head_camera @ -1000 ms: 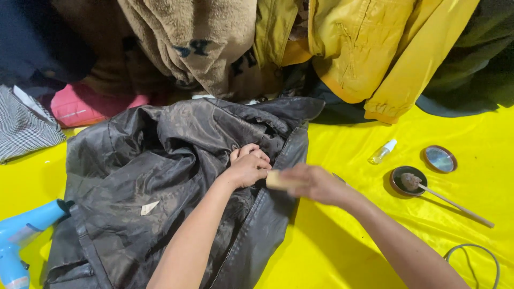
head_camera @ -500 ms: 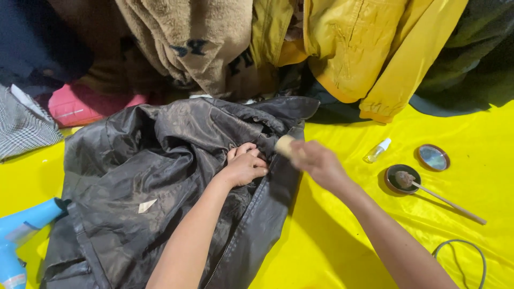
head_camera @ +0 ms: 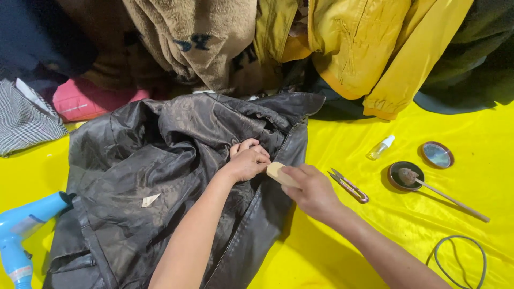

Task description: Applying dye to the zipper lining of a black jacket using a brush and drying it with a hair dryer.

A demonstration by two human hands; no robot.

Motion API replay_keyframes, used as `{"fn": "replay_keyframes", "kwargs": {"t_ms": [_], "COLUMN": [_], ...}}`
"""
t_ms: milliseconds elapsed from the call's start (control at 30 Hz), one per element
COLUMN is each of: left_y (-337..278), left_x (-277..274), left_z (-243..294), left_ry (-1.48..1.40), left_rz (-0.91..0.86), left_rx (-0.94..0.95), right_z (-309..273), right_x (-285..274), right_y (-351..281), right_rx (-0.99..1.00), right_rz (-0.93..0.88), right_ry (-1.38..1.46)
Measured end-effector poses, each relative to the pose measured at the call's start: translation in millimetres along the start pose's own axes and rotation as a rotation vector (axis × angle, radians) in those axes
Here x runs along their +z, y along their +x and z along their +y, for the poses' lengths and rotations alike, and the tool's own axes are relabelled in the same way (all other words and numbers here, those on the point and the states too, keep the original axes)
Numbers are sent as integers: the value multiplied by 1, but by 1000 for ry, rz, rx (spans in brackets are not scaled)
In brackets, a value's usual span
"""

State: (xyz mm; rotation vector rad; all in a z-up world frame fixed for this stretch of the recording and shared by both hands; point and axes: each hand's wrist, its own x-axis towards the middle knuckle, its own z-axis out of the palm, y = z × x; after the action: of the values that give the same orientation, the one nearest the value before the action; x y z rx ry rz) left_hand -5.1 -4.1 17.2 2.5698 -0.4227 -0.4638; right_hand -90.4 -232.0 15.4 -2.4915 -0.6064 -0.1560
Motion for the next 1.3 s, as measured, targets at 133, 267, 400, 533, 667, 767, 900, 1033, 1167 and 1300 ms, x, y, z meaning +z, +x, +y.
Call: {"fn": "replay_keyframes", "kwargs": {"t_ms": [133,267,400,533,667,767,900,1033,1167,1300], "left_y": [1,-9,-3,-10,-11,-11,-8,-9,-8,-7], "left_x": [6,-2,10,11,17,15,21,22,23,22], "left_z": [-4,3,-10,-12,-17,-13,-20,-18,-19,-19], "left_ry": [-52,-58,18,0,26,15,14,6,-3,-19], "left_rz": [47,28,71,103,171,180,238,232,237,225], "left_rx": [5,28,112,131,192,208,258,233,236,227], "right_z": [-16,-50,-46,-62,-105,-110,-100,-120,-139,-100], "right_x": [40,32,14,51,54,37,34,69,54,37], "right_y": [-26,-50,-40,-68,-92,-90,-88,-111,-109,-89], "right_rx": [-250,-436,-235,-236,-440,-481,-372,-483,-697,-539], "right_rz": [30,-149,68,20,-38,-175,-5,-58,-174,-6], "right_ry": [-131,287,360,45,-50,311,198,-34,337,232]}}
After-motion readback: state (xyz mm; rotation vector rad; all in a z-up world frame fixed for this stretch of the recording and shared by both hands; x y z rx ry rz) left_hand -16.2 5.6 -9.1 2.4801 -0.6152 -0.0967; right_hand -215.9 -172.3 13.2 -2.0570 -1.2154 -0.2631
